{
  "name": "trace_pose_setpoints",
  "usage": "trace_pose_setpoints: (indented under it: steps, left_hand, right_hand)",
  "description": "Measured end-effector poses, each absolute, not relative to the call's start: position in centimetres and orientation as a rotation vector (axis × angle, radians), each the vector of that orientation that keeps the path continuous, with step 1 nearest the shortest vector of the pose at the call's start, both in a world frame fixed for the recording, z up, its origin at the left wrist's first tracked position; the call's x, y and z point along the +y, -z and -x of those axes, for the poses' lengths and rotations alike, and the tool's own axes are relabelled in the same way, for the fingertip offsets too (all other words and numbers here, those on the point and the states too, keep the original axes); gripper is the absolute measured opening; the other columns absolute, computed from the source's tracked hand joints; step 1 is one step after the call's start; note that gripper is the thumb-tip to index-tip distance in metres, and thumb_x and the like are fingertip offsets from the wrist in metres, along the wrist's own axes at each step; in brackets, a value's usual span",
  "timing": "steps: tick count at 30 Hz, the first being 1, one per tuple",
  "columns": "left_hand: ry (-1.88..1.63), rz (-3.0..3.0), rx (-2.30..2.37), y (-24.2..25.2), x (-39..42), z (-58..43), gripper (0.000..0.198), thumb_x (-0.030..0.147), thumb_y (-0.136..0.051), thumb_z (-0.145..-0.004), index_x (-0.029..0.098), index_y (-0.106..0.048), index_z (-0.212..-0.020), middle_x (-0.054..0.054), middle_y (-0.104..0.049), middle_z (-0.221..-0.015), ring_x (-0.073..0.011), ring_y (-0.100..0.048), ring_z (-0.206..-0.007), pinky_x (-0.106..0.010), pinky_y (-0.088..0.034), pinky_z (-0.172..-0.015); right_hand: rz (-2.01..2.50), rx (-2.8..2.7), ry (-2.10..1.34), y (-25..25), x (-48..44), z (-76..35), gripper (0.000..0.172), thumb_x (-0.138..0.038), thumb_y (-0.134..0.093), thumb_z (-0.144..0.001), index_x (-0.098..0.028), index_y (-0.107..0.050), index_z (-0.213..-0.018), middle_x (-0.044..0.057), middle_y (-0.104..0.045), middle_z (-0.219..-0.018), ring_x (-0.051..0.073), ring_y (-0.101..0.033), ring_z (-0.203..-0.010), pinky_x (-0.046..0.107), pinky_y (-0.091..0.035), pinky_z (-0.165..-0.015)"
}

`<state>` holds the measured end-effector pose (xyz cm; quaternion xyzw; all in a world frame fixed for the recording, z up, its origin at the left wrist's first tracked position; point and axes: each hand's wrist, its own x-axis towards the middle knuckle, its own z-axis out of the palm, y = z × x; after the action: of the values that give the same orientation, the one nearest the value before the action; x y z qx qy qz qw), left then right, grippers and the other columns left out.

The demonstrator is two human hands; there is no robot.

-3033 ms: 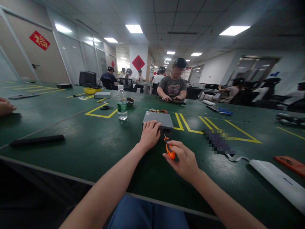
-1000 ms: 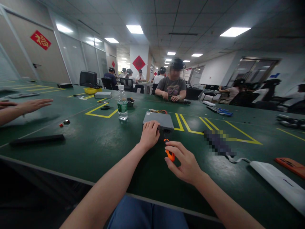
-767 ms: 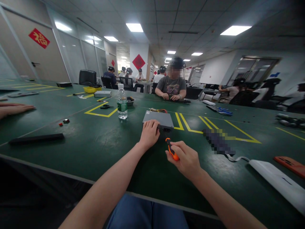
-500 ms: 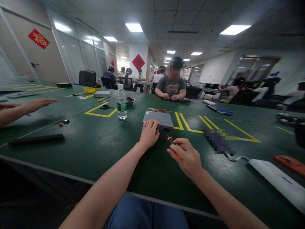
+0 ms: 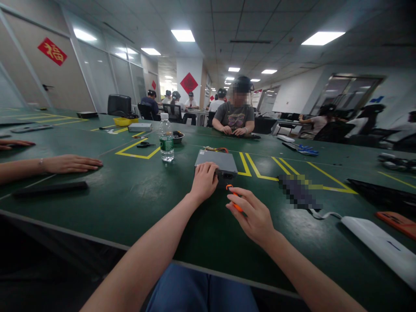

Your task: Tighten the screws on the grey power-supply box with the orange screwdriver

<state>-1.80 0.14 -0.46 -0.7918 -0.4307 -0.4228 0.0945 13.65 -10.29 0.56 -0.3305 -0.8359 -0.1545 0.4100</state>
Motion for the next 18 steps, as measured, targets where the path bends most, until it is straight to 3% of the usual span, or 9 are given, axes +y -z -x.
trace_pose_setpoints:
  steps: [7, 14, 18]
  left_hand:
    - [1.259, 2.347, -1.283, 0.48, 0.21, 1.78, 0.024, 0.014, -0.047, -0.077, 0.022, -0.048, -0.100, -0.004, -0.053, -0.108, -0.0196, -0.045, -0.104, -0.035, -0.033, -0.094]
    - [1.262, 2.336, -1.278, 0.54, 0.21, 1.82, 0.025, 0.014, -0.048, -0.077, 0.022, -0.048, -0.101, -0.004, -0.053, -0.107, -0.0196, -0.045, -0.104, -0.034, -0.033, -0.094]
    - [1.250, 2.335, -1.285, 0.53, 0.23, 1.77, 0.025, 0.015, -0.048, -0.077, 0.022, -0.048, -0.101, -0.003, -0.053, -0.108, -0.0195, -0.045, -0.104, -0.035, -0.033, -0.093]
  right_hand:
    - [0.816, -2.197, 0.247, -1.10, -11.10, -13.39, 0.036, -0.020, -0.039, -0.086, -0.017, -0.040, -0.122, 0.014, -0.046, -0.119, 0.020, -0.051, -0.107, 0.035, -0.049, -0.083]
    - [0.784, -2.112, 0.439, -0.67, -10.52, -13.28, 0.027, -0.026, -0.055, -0.080, -0.018, -0.047, -0.104, 0.012, -0.056, -0.108, 0.020, -0.056, -0.096, 0.035, -0.049, -0.077]
    - [0.802, -2.154, 0.427, -0.54, -10.66, -13.29, 0.027, -0.022, -0.052, -0.082, -0.020, -0.047, -0.108, 0.011, -0.055, -0.109, 0.018, -0.057, -0.094, 0.031, -0.049, -0.075]
